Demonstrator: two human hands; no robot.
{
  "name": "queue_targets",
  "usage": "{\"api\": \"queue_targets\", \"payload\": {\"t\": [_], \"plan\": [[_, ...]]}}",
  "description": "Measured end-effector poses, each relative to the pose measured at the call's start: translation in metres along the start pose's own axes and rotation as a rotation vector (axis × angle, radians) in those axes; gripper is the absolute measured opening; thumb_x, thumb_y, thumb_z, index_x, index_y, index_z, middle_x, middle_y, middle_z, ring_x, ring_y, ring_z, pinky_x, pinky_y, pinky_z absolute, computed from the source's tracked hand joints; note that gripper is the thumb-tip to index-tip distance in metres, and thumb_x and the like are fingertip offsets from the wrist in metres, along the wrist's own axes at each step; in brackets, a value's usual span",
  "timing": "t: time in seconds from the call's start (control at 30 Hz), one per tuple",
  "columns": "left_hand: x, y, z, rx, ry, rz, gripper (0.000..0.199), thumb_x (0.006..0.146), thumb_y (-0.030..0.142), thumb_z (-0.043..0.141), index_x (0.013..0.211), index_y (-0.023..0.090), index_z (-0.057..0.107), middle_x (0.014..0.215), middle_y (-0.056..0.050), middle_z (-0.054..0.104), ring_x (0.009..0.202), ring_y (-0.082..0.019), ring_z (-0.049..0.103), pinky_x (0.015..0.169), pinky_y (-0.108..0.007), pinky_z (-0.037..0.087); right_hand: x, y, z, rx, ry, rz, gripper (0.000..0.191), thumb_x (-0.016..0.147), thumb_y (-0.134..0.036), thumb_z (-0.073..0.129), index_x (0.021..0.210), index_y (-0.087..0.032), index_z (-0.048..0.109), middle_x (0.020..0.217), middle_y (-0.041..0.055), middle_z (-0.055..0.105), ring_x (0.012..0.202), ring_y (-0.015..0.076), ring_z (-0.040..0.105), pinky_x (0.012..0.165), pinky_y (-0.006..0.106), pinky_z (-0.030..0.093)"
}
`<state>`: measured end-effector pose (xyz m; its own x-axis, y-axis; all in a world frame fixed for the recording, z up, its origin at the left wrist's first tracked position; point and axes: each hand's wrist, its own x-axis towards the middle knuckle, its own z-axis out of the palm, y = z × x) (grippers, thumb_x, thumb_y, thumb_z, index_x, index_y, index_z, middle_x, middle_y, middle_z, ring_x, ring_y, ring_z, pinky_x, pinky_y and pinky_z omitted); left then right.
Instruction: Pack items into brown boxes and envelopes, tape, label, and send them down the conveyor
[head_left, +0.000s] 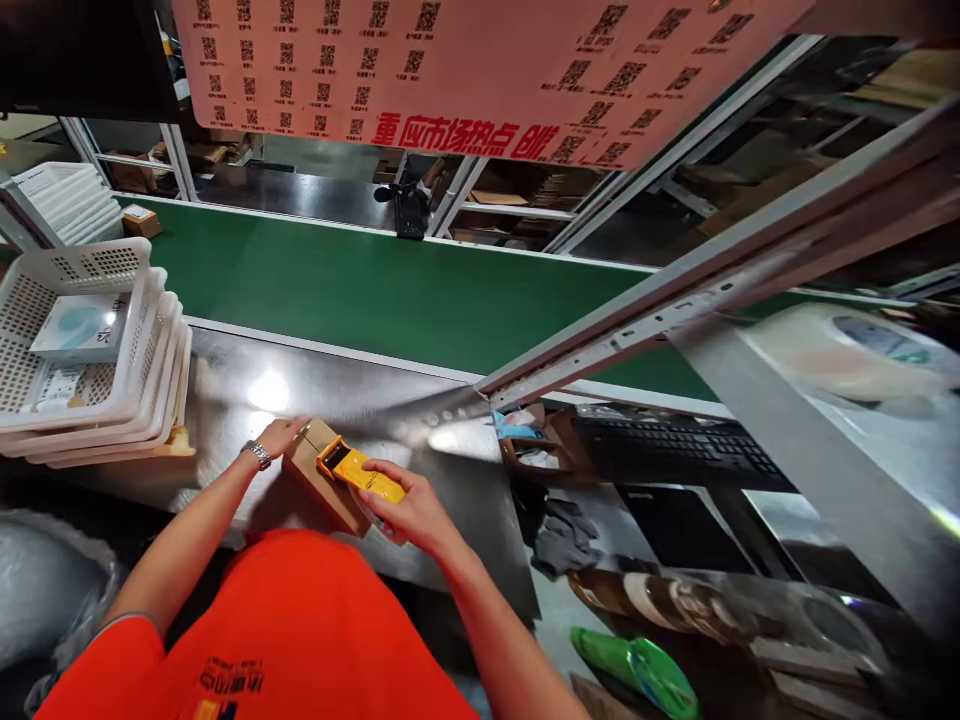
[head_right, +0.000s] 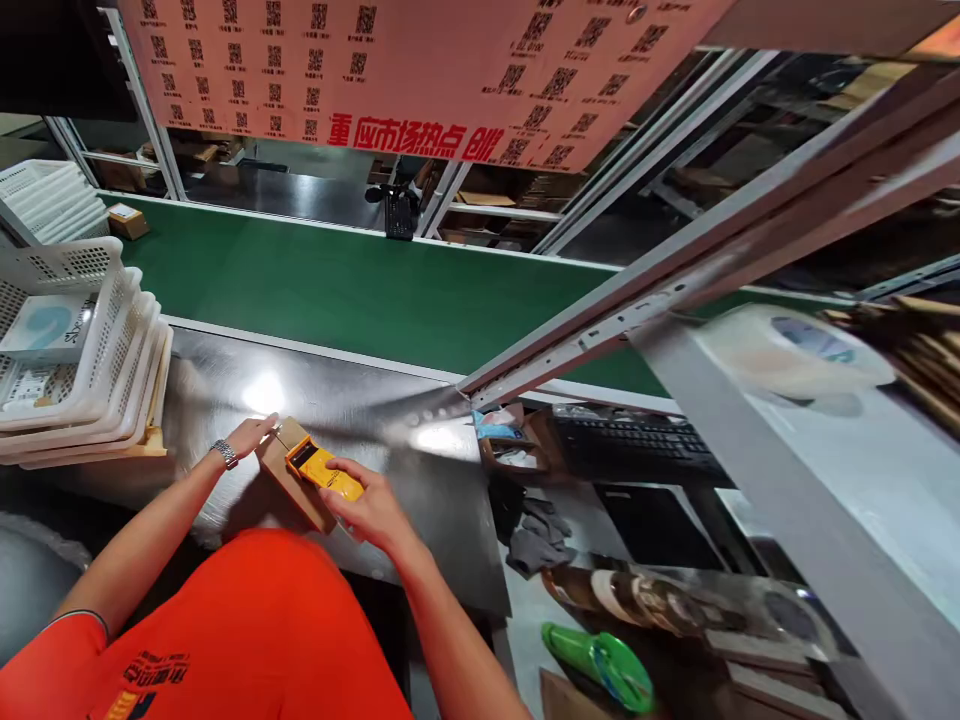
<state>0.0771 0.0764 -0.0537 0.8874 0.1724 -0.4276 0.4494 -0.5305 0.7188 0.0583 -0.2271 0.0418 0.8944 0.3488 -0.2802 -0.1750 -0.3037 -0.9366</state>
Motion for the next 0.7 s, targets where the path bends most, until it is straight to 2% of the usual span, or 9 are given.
{"api": "queue_targets", "payload": {"t": [0.1, 0.17, 0.27, 0.37, 0.43, 0.47, 0.53, 0.63, 0.7], "plan": [[-0.007, 0.01, 0.01, 0.134, -0.067, 0.016, 0.064, 0.108, 0.067, 0.049, 0.068, 0.021, 0.071, 0.081, -0.016, 0.08, 0.093, -0.033, 0.079, 0.089, -0.038, 0.057, -0.003, -0.005, -0.002, 0.01, -0.028, 0.08, 0.053, 0.069, -0.044, 0.092, 0.116, -0.021, 0.089, 0.082, 0.0026, 0.082, 0.062, 0.0175, 0.067, 0.053, 0.026, 0.053], [-0.011, 0.012, 0.013, 0.214, -0.071, 0.019, 0.066, 0.11, 0.065, 0.045, 0.068, 0.021, 0.071, 0.089, -0.021, 0.081, 0.101, -0.037, 0.08, 0.095, -0.042, 0.057, -0.015, -0.006, -0.015, 0.003, -0.019, 0.094, 0.052, 0.066, -0.043, 0.093, 0.114, -0.021, 0.091, 0.085, 0.0045, 0.084, 0.064, 0.0189, 0.07, 0.054, 0.027, 0.055], [-0.014, 0.01, 0.011, 0.28, -0.085, 0.028, 0.067, 0.113, 0.063, 0.039, 0.075, 0.02, 0.073, 0.102, -0.025, 0.083, 0.113, -0.041, 0.08, 0.101, -0.045, 0.056, -0.051, -0.001, -0.061, -0.063, 0.008, 0.122, 0.046, 0.063, -0.04, 0.095, 0.105, -0.02, 0.094, 0.089, 0.0087, 0.087, 0.065, 0.0227, 0.073, 0.054, 0.03, 0.058], [-0.014, 0.01, 0.01, 0.324, -0.103, 0.029, 0.068, 0.114, 0.061, 0.037, 0.078, 0.019, 0.076, 0.101, -0.025, 0.083, 0.112, -0.041, 0.08, 0.102, -0.045, 0.056, -0.094, 0.014, -0.116, -0.186, -0.01, 0.205, 0.04, 0.064, -0.035, 0.095, 0.101, -0.022, 0.096, 0.086, 0.0088, 0.087, 0.062, 0.0241, 0.073, 0.053, 0.03, 0.057], [-0.013, 0.01, 0.012, 0.342, -0.106, 0.034, 0.069, 0.115, 0.06, 0.036, 0.081, 0.017, 0.078, 0.102, -0.025, 0.083, 0.112, -0.041, 0.08, 0.103, -0.046, 0.056, -0.11, 0.027, -0.136, -0.237, -0.052, 0.268, 0.037, 0.064, -0.032, 0.093, 0.1, -0.023, 0.096, 0.081, 0.0068, 0.086, 0.059, 0.0225, 0.071, 0.049, 0.028, 0.053], [-0.013, 0.011, 0.013, 0.347, -0.103, 0.038, 0.07, 0.116, 0.059, 0.035, 0.084, 0.016, 0.079, 0.103, -0.026, 0.083, 0.113, -0.041, 0.079, 0.103, -0.046, 0.055, -0.11, 0.034, -0.137, -0.242, -0.076, 0.291, 0.036, 0.065, -0.03, 0.091, 0.1, -0.022, 0.096, 0.077, 0.0058, 0.085, 0.056, 0.0213, 0.069, 0.047, 0.027, 0.05], [-0.014, 0.011, 0.013, 0.356, -0.093, 0.043, 0.069, 0.117, 0.057, 0.035, 0.086, 0.016, 0.08, 0.103, -0.026, 0.082, 0.114, -0.041, 0.078, 0.105, -0.047, 0.054, -0.096, 0.05, -0.122, -0.22, -0.106, 0.294, 0.037, 0.065, -0.027, 0.088, 0.1, -0.021, 0.095, 0.073, 0.0036, 0.083, 0.052, 0.0189, 0.065, 0.044, 0.025, 0.045], [-0.015, 0.012, 0.012, 0.36, -0.076, 0.04, 0.064, 0.116, 0.055, 0.039, 0.081, 0.018, 0.078, 0.093, -0.022, 0.081, 0.109, -0.039, 0.077, 0.105, -0.046, 0.055, -0.05, 0.071, -0.079, -0.233, -0.099, 0.228, 0.031, 0.069, -0.026, 0.084, 0.098, -0.021, 0.092, 0.064, -0.0012, 0.077, 0.047, 0.0163, 0.061, 0.045, 0.025, 0.042], [-0.017, 0.012, 0.012, 0.348, -0.059, 0.04, 0.063, 0.117, 0.053, 0.039, 0.077, 0.019, 0.075, 0.087, -0.02, 0.079, 0.106, -0.038, 0.077, 0.104, -0.047, 0.055, -0.018, 0.084, -0.056, -0.298, -0.026, 0.167, 0.027, 0.067, -0.022, 0.085, 0.094, -0.022, 0.09, 0.058, -0.0043, 0.07, 0.049, 0.0158, 0.061, 0.052, 0.026, 0.043]]}}
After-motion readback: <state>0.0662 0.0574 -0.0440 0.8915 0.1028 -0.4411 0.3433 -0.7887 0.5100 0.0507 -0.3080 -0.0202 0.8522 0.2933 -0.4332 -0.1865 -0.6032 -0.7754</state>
